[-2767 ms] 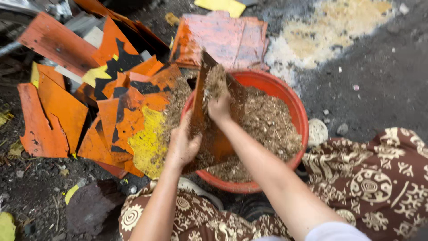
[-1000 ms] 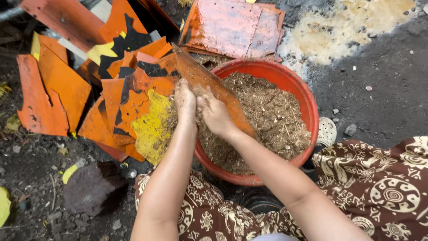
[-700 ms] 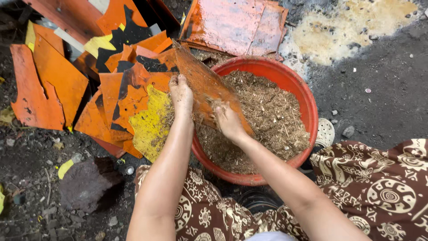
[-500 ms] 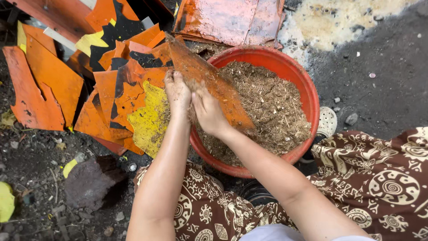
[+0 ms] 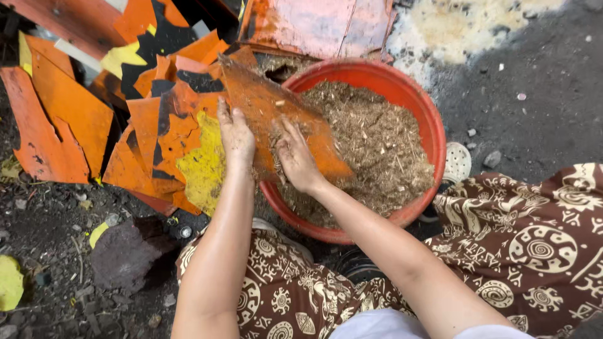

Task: The person scrubs multiple orange rectangular plates with a handful of dry, fibrous material over a red basin. The person repeatedly rubs the surface of each plate, then sets it aside and picks up another plate to continue the process.

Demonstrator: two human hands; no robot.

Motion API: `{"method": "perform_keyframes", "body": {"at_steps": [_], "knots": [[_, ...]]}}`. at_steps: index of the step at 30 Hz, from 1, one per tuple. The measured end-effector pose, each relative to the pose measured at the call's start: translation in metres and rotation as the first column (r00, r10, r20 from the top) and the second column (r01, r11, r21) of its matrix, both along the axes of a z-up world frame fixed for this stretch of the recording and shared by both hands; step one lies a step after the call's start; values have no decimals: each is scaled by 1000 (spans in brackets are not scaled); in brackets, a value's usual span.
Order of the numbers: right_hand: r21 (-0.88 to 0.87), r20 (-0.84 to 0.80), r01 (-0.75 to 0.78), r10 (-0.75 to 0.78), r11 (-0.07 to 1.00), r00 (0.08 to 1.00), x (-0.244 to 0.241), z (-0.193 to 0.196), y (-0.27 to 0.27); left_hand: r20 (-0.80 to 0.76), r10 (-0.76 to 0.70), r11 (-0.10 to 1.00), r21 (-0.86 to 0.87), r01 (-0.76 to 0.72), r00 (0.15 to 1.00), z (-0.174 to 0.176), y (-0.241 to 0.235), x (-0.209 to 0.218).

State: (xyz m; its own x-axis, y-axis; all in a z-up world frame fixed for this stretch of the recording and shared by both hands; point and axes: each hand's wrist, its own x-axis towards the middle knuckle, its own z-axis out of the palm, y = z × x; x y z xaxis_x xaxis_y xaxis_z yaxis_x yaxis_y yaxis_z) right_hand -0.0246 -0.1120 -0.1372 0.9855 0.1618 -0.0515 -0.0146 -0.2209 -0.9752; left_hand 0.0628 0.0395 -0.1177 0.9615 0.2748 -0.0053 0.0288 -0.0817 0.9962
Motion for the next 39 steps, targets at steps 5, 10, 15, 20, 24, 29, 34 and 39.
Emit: {"method": "perform_keyframes", "body": {"at_steps": [5,10,15,20,24,29,34,39], "knots": [[-386,215,-152,248,910,944,-26,9,-35,-6,89,996,33,-88,996,1,5,24],[-466,416,146,71,873,907,-30,-35,-68,106,16,987,-158,1,994,16,-23,26],[-247,403,102,7,964,915,-16,-27,-110,-27,-120,814,-575,83,992,42,-49,26],[-190,519,138,-19,972,855,19,28,-175,165,-172,974,-121,193,971,50,-20,38],[22,316,8,-15,1000,949,43,77,-223,129,-26,971,-234,55,991,47,-3,45],[305,152,-135,92,943,984,67,105,-249,201,51,975,-220,-5,978,59,26,33],[378,72,-187,173,907,982,100,99,-265,231,-174,951,-214,224,957,81,59,2],[19,242,-192,181,981,953,147,98,-251,1,-319,923,229,311,948,103,78,-51]]}}
